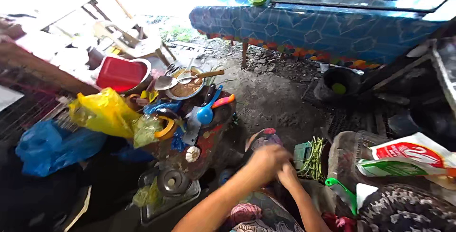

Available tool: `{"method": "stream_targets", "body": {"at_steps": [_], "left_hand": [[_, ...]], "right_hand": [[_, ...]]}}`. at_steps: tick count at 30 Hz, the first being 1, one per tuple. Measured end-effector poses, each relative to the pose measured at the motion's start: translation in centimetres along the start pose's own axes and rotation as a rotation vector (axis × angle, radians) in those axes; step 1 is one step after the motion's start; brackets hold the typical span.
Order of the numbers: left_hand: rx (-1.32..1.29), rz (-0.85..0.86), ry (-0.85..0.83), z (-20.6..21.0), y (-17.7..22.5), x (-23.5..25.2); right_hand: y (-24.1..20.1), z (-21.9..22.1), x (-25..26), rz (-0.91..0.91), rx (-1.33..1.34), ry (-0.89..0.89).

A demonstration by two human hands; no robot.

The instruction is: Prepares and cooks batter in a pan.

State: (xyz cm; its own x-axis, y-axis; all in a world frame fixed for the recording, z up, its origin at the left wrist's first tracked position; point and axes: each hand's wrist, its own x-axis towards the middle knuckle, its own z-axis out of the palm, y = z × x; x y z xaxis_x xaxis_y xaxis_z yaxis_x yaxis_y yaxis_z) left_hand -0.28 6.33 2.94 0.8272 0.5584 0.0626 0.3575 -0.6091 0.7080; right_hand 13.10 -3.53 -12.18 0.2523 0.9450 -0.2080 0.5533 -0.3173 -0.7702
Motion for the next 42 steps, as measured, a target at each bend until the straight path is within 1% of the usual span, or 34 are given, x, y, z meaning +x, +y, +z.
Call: {"method": "stream_targets", "body": {"at_steps": [1,2,3,7,10,12,15,18,20,22,25,27,31,35,38,40,42], "left_hand": [[0.041,-0.066,0.036,-2.1,-0.9,1.1],[0.088,-0.134,0.074,-4.3,-2.2,2.1],[0.130,-0.190,0.118,-6.5,-3.8,2.9],[0.281,-0.322,0.295,-13.4,-10.0,5.3],[0.419,-0.515,0.300,-18.2,-14.3,7.4],[0.493,-0.616,0.307,-20.7,-17.5,8.9],[0.494,-0.696,0.258,-22.6,-21.5,10.4],[0.435,-0.713,0.185,-23.1,-24.1,11.3],[0.408,-0.712,0.206,-23.2,-24.7,11.7],[0.389,-0.735,0.221,-23.3,-24.8,12.1],[0.400,-0.777,0.187,-23.4,-25.2,12.6],[0.425,-0.787,0.153,-23.1,-25.8,12.3],[0.453,-0.823,0.082,-23.1,-25.5,12.8],[0.474,-0.831,0.142,-24.3,-23.4,13.9],[0.517,-0.822,0.146,-25.2,-21.9,15.2],[0.583,-0.797,0.151,-25.5,-20.6,16.8],[0.636,-0.726,0.189,-25.4,-18.8,20.2]], "right_hand": [[-0.1,-1.0,0.5,0.147,0.037,-0.126],[-0.4,-1.7,1.1,0.241,0.080,-0.181],[-0.7,-2.2,1.7,0.284,0.122,-0.203],[-0.8,-4.1,3.9,0.298,0.231,-0.247],[-0.3,-5.2,7.5,0.287,0.286,-0.212],[-0.4,-6.0,11.1,0.328,0.278,-0.212],[-1.4,-6.8,17.4,0.380,0.189,-0.294],[-3.3,-7.1,23.4,0.303,0.065,-0.388],[-5.2,-7.7,27.2,0.240,0.005,-0.465],[-6.7,-8.5,30.5,0.182,-0.033,-0.488],[-9.7,-10.6,34.9,0.186,-0.129,-0.547],[-11.0,-11.9,36.4,0.196,-0.167,-0.556],[-10.0,-14.0,38.4,0.186,-0.178,-0.547],[-9.2,-15.2,40.4,0.152,-0.188,-0.573],[-9.6,-15.9,43.4,0.111,-0.197,-0.625],[-9.8,-15.9,45.6,0.029,-0.188,-0.668],[-10.7,-16.6,48.3,-0.093,-0.074,-0.720]]}}
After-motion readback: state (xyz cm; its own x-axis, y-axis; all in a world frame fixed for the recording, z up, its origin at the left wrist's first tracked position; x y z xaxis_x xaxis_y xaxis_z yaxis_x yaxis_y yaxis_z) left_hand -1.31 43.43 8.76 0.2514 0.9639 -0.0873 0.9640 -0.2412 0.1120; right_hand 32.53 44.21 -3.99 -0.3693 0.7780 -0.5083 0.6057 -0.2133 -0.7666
